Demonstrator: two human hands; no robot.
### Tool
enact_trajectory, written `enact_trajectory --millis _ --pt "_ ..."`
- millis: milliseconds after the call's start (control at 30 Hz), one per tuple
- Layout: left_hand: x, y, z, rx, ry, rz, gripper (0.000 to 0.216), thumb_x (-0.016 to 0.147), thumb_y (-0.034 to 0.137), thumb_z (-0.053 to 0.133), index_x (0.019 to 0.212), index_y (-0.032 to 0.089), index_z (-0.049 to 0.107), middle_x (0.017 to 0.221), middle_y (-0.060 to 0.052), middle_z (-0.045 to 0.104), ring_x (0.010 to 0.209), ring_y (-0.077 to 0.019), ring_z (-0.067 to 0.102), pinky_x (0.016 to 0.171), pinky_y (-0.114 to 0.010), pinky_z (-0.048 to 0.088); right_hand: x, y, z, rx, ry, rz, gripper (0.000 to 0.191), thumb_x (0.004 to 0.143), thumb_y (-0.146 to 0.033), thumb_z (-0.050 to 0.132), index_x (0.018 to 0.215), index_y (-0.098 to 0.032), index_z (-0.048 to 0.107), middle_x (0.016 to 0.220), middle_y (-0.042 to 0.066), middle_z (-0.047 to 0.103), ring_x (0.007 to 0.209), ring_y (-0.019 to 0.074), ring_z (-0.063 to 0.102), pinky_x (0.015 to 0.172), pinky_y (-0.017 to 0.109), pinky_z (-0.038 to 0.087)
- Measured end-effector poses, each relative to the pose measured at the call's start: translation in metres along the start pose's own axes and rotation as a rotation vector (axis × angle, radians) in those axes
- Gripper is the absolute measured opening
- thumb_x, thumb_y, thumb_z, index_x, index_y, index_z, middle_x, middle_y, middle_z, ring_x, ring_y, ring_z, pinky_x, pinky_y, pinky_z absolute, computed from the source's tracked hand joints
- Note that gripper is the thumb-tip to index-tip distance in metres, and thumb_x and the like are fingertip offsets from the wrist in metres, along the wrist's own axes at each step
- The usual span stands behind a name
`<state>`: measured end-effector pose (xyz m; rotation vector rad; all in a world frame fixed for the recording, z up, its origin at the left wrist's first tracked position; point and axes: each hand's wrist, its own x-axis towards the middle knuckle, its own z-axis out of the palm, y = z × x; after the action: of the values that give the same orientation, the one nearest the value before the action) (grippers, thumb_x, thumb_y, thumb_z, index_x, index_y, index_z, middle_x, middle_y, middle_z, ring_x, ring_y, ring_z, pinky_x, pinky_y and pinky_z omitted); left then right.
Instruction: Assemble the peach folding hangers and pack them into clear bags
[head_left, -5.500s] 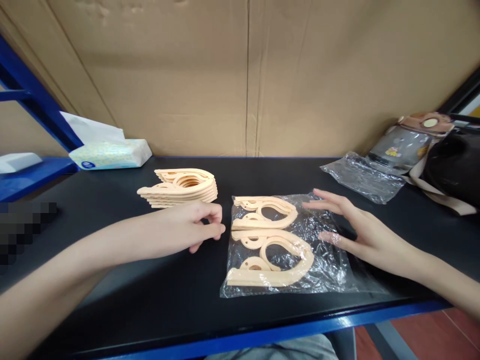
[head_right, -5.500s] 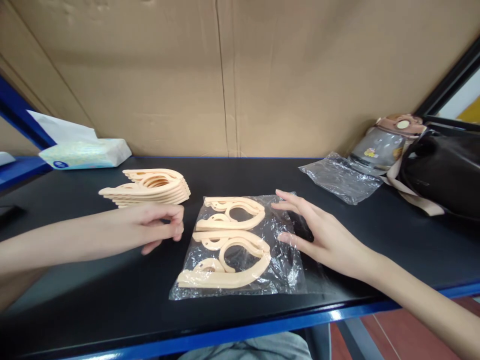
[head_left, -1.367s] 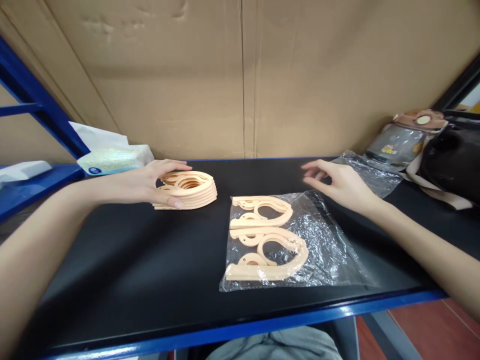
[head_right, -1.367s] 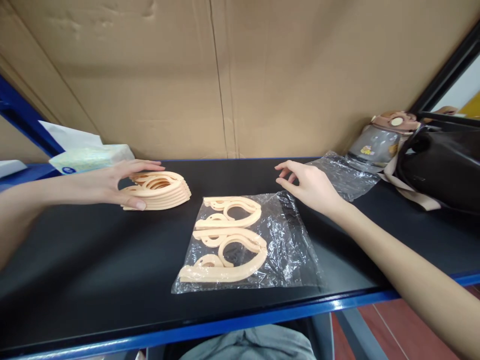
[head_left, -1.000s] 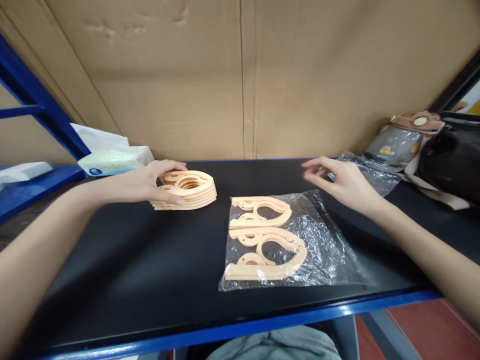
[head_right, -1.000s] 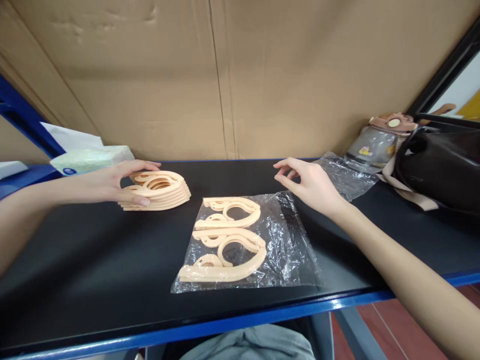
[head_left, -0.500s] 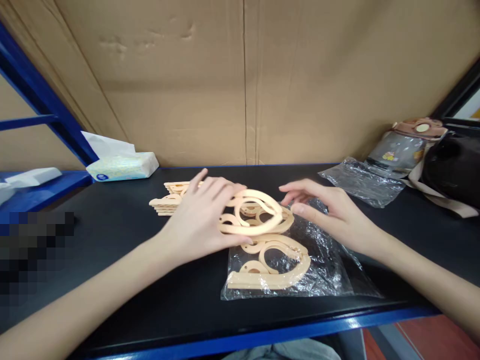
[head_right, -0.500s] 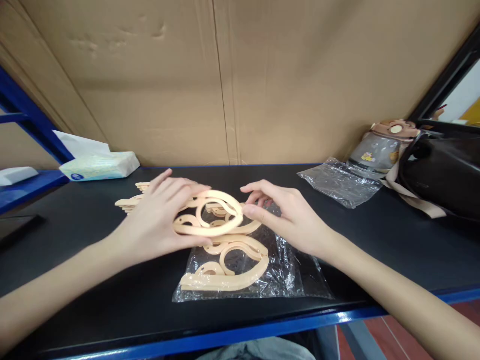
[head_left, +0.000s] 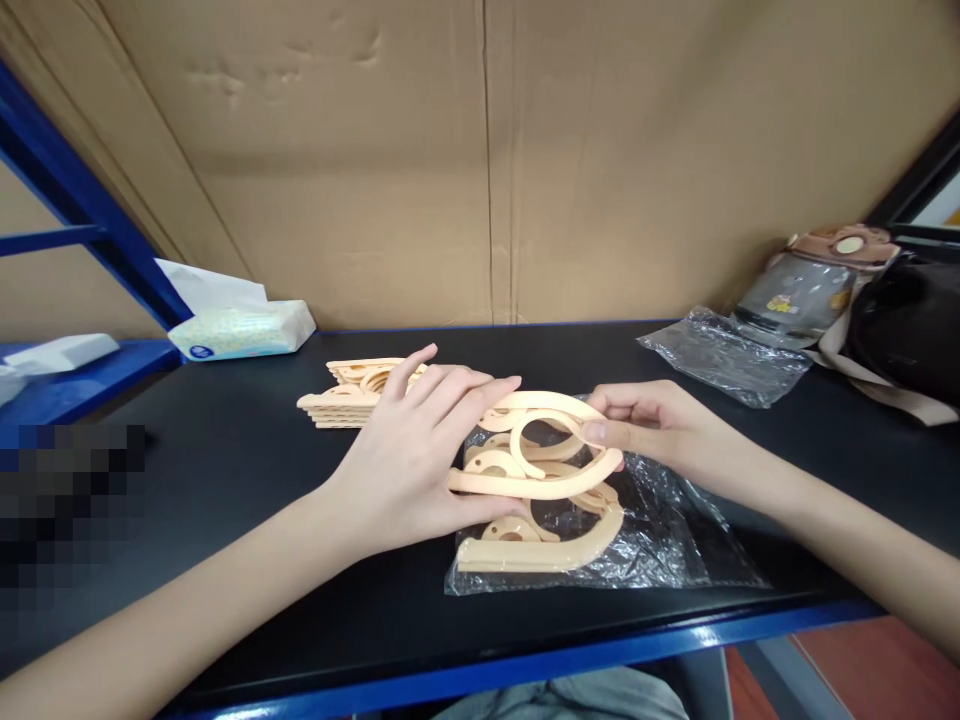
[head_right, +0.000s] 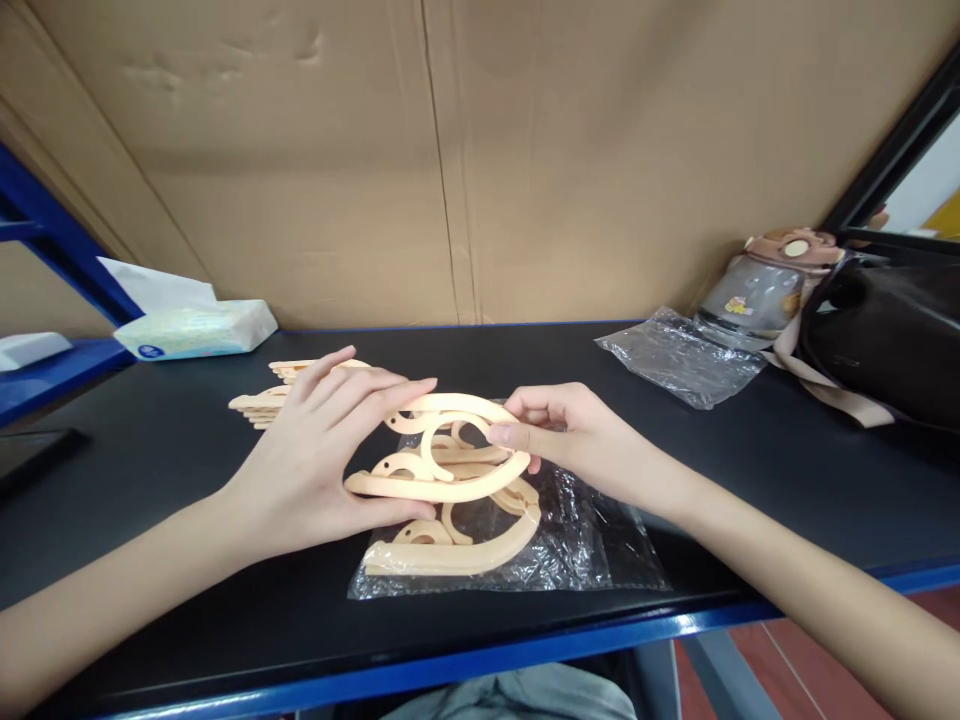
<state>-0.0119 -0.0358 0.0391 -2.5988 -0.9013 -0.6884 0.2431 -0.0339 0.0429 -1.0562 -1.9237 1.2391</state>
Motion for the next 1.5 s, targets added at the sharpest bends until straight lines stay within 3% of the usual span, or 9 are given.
enact_trajectory --millis 567,700,833,1000,1100,1200,1267,1367,1500 --pt "0.002 -0.015 -0.004 -0.005 -0.037 -0.025 0.063 0.080 0.057 0.063 0.129 0.020 0.048 0.123 -0.010 0.062 0.115 -0.0275 0.055 0.113 -0.052 0.024 0.001 0.002 -0.015 -0.076 0.046 -0.016 0.029 0.086 -0.046 0.060 0.075 -0.019 0.064 0.067 -0.001 0.059 0.063 0.0122 0.054 0.059 0.025 0.044" --pt "0.003 -0.013 -0.004 0.004 0.000 -0.027 0.056 0.079 0.053 0.064 0.122 0.019 0.052 0.117 -0.009 0.064 0.111 -0.0276 0.058 0.113 -0.051 0.026 -0.001 0.005 -0.012 -0.313 0.120 -0.163 0.026 0.087 -0.045 0.060 0.100 -0.022 0.064 0.089 0.002 0.067 0.080 0.0169 0.062 0.070 0.029 0.051" --pt "0.003 -0.006 -0.001 -0.010 0.027 -0.044 0.055 0.078 0.050 0.064 0.121 0.016 0.053 0.114 -0.010 0.065 0.109 -0.0278 0.059 0.110 -0.049 0.030 -0.004 0.007 -0.004 -0.773 0.187 -0.448 0.074 0.081 -0.050 0.066 0.143 -0.023 0.035 0.130 0.012 0.055 0.114 0.0266 0.056 0.092 0.042 0.049" --pt "0.003 0.006 0.002 -0.017 0.050 -0.053 0.052 0.079 0.051 0.063 0.118 0.018 0.052 0.113 -0.010 0.065 0.106 -0.0278 0.059 0.105 -0.049 0.035 -0.006 0.006 0.007 -1.044 0.151 -0.598 0.068 0.084 -0.047 0.063 0.142 -0.024 0.036 0.134 0.013 0.053 0.119 0.0296 0.053 0.096 0.047 0.047" --pt "0.002 0.010 0.002 -0.063 0.026 -0.064 0.074 0.080 0.055 0.064 0.137 0.018 0.036 0.134 -0.015 0.055 0.124 -0.0308 0.051 0.110 -0.051 0.032 -0.007 0.003 0.005 -1.077 0.153 -0.622 0.065 0.084 -0.042 0.063 0.142 -0.025 0.036 0.134 0.012 0.054 0.119 0.0298 0.053 0.096 0.047 0.046" --pt "0.000 0.010 0.001 -0.176 -0.069 -0.073 0.108 0.079 0.064 0.061 0.151 0.016 -0.004 0.157 -0.020 0.019 0.144 -0.0328 0.023 0.114 -0.054 0.028 -0.010 0.000 -0.012 -1.107 0.207 -0.564 0.068 0.084 -0.044 0.061 0.143 -0.026 0.035 0.135 0.012 0.054 0.120 0.0324 0.053 0.097 0.049 0.045" --pt "-0.002 0.009 0.001 -0.240 -0.141 -0.068 0.109 0.083 0.062 0.057 0.150 0.018 -0.017 0.160 -0.017 0.004 0.147 -0.0319 0.013 0.115 -0.054 0.027 -0.014 -0.001 -0.029 -1.076 0.301 -0.476 0.072 0.082 -0.046 0.062 0.145 -0.026 0.033 0.132 0.011 0.057 0.115 0.0325 0.056 0.096 0.049 0.046" --pt "-0.005 0.006 0.001 -0.291 -0.236 -0.071 0.099 0.089 0.055 0.051 0.150 0.020 -0.019 0.161 -0.014 0.002 0.147 -0.0296 0.012 0.116 -0.051 0.028 -0.027 0.006 -0.055 -1.016 0.387 -0.312 0.075 0.078 -0.049 0.065 0.143 -0.027 0.036 0.127 0.010 0.061 0.109 0.0326 0.061 0.093 0.048 0.049" --pt "-0.008 0.003 0.005 -0.336 -0.317 -0.101 0.099 0.090 0.053 0.051 0.149 0.020 -0.022 0.161 -0.015 0.006 0.147 -0.0280 0.016 0.114 -0.049 0.033 -0.057 0.027 -0.078 -0.996 0.318 -0.092 0.069 0.079 -0.045 0.066 0.140 -0.031 0.038 0.137 0.011 0.056 0.112 0.0314 0.061 0.092 0.040 0.052"
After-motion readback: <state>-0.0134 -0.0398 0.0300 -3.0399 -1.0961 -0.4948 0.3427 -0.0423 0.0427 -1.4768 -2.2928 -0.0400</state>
